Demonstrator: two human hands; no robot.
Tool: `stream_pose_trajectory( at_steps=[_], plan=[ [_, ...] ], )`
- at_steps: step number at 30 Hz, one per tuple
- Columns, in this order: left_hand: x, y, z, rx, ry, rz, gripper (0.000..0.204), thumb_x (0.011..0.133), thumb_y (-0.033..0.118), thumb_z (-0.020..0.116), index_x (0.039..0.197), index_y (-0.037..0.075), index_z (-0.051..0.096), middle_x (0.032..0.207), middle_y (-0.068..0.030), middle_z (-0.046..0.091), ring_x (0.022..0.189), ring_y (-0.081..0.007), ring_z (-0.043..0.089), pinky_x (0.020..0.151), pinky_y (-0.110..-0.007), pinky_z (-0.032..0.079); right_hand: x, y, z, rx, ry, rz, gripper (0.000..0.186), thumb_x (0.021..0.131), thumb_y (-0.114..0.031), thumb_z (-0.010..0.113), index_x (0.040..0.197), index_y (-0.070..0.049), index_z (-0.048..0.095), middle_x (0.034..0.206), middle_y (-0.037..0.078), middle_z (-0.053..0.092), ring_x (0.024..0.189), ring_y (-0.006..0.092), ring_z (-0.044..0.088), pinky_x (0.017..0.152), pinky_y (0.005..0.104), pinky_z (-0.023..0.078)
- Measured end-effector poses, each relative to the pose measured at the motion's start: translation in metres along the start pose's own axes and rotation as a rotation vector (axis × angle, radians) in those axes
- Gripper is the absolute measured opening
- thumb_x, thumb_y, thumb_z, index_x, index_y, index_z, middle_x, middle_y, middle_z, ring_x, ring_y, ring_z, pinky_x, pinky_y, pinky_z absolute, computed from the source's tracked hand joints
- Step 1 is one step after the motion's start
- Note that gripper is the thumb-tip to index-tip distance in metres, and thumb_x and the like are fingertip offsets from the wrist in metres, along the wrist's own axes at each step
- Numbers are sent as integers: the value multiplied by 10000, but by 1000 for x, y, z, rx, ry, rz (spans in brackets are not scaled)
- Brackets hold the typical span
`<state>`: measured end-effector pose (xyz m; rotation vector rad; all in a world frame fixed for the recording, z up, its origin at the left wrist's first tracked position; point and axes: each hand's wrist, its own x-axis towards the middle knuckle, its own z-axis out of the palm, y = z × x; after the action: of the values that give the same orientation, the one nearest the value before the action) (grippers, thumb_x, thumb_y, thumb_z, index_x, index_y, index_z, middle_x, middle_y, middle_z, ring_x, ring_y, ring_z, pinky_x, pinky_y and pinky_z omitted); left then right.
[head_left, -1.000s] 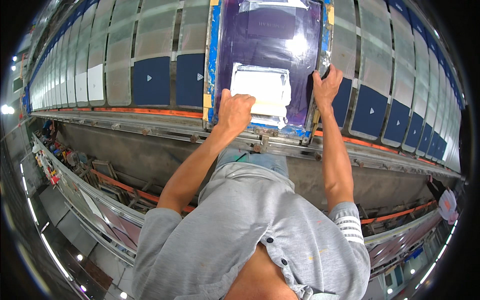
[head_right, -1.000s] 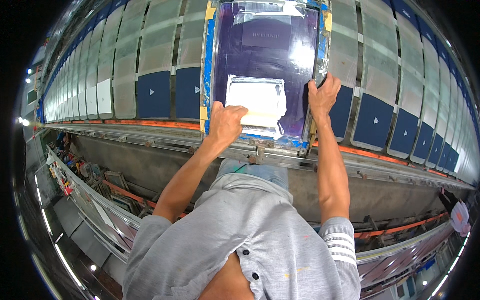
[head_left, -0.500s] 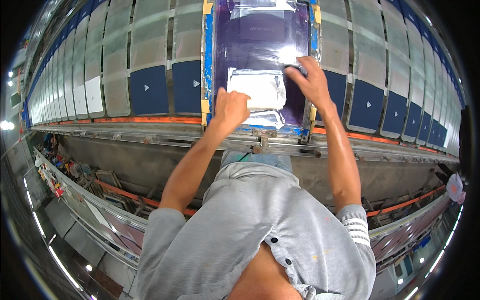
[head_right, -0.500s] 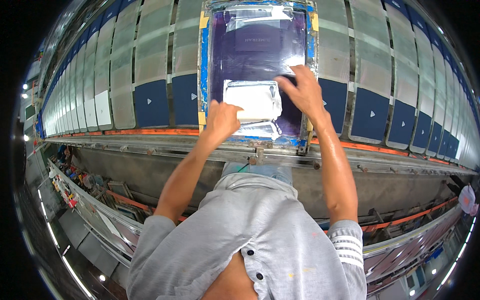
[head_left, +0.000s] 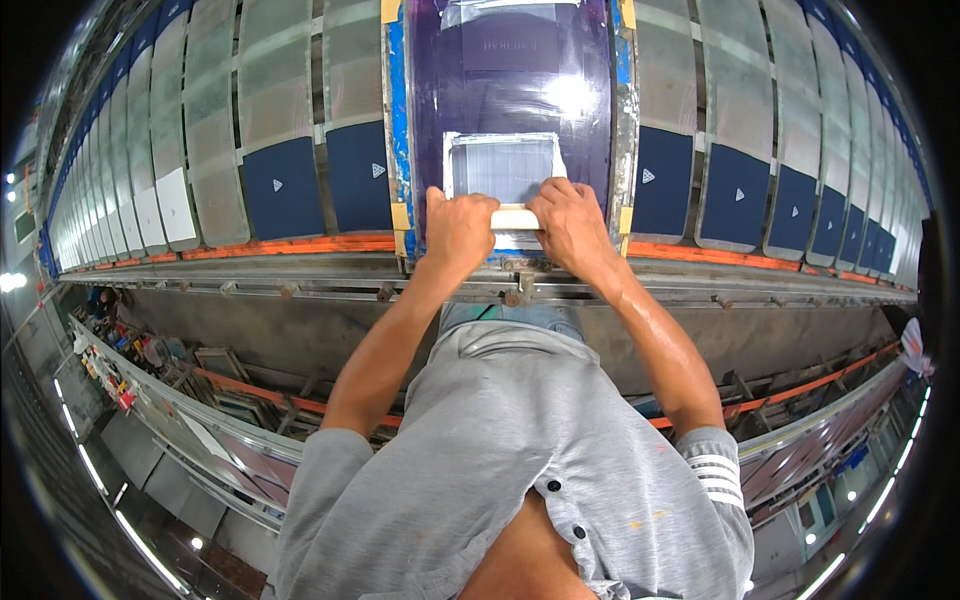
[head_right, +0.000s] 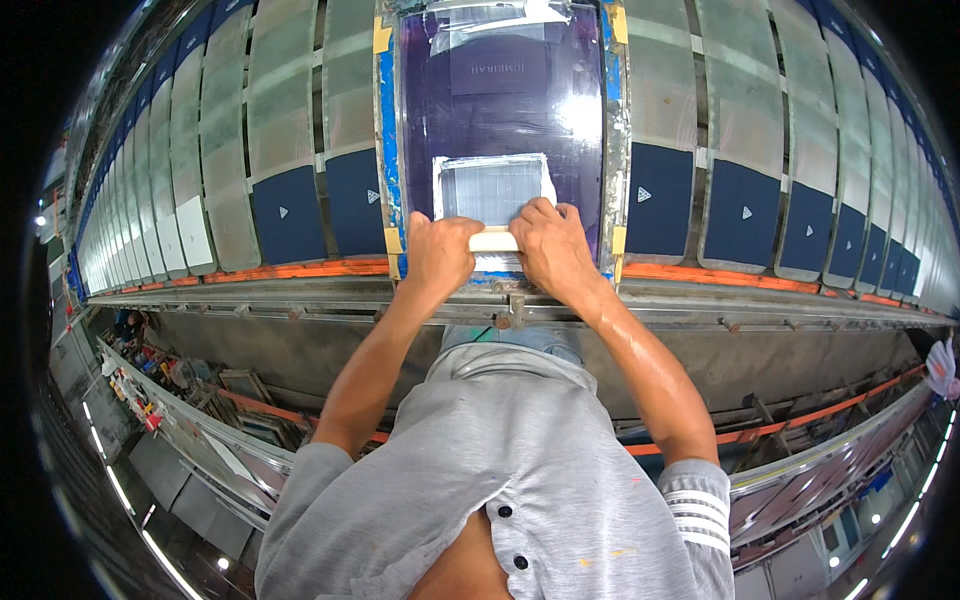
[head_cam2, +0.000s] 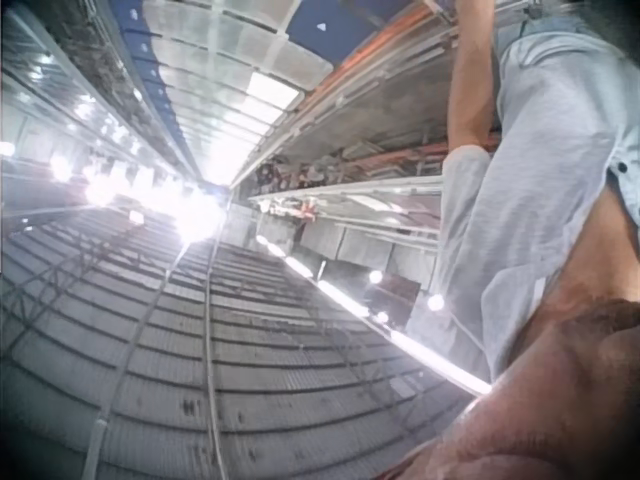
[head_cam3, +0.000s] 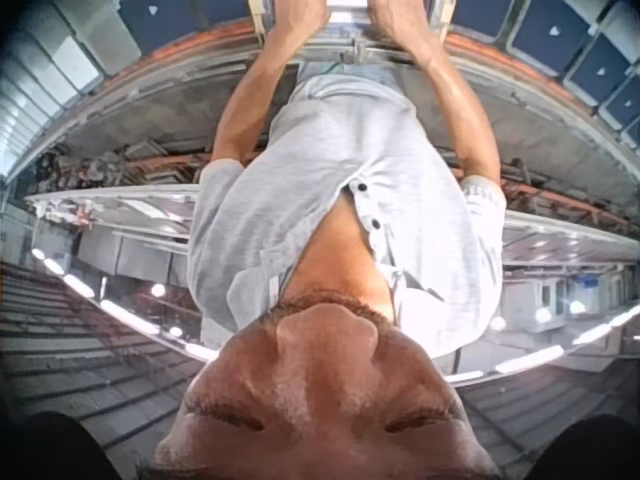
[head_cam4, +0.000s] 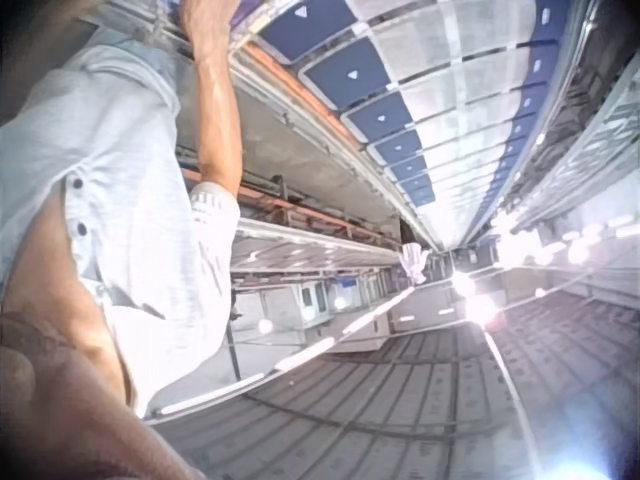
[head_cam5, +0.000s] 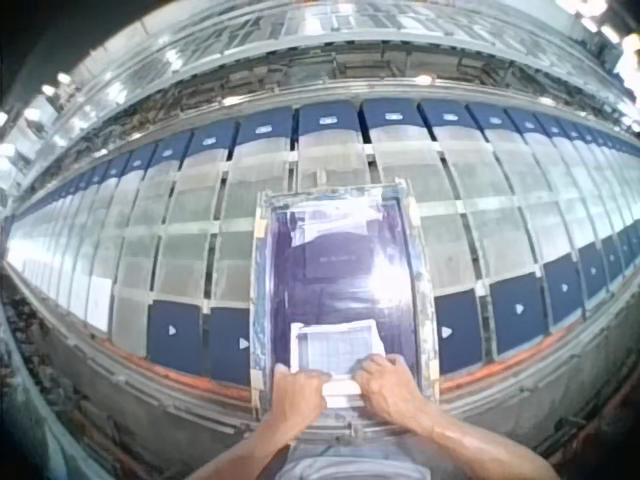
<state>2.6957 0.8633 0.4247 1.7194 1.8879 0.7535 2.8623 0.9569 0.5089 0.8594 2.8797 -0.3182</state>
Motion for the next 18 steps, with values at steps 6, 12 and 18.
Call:
stream_pose_trajectory(
  at_steps=[6,12,18],
  plan=[
    [86,-25,-46,102,-81,-13,245,835,56,659,947,188,831,763,-96,748,706,-280,712,709,-443,379,82,32,-39,-100,-66,41,137,820,-88,713,957,-89,705,999,84,700,1055,297,632,858,456,489],
    [31,2,-16,0,172,36,235,814,36,660,924,173,816,786,-87,756,726,-270,717,707,-447,361,22,15,-17,-7,92,-22,225,752,-13,703,966,-79,681,985,88,642,1053,295,617,895,469,472],
    [22,9,-33,59,-144,-34,288,807,32,667,978,200,827,806,-98,765,728,-266,719,738,-434,385,1,28,-42,372,-64,272,385,864,-272,809,1170,-52,733,1116,162,696,1115,322,644,969,450,503]
  ],
)
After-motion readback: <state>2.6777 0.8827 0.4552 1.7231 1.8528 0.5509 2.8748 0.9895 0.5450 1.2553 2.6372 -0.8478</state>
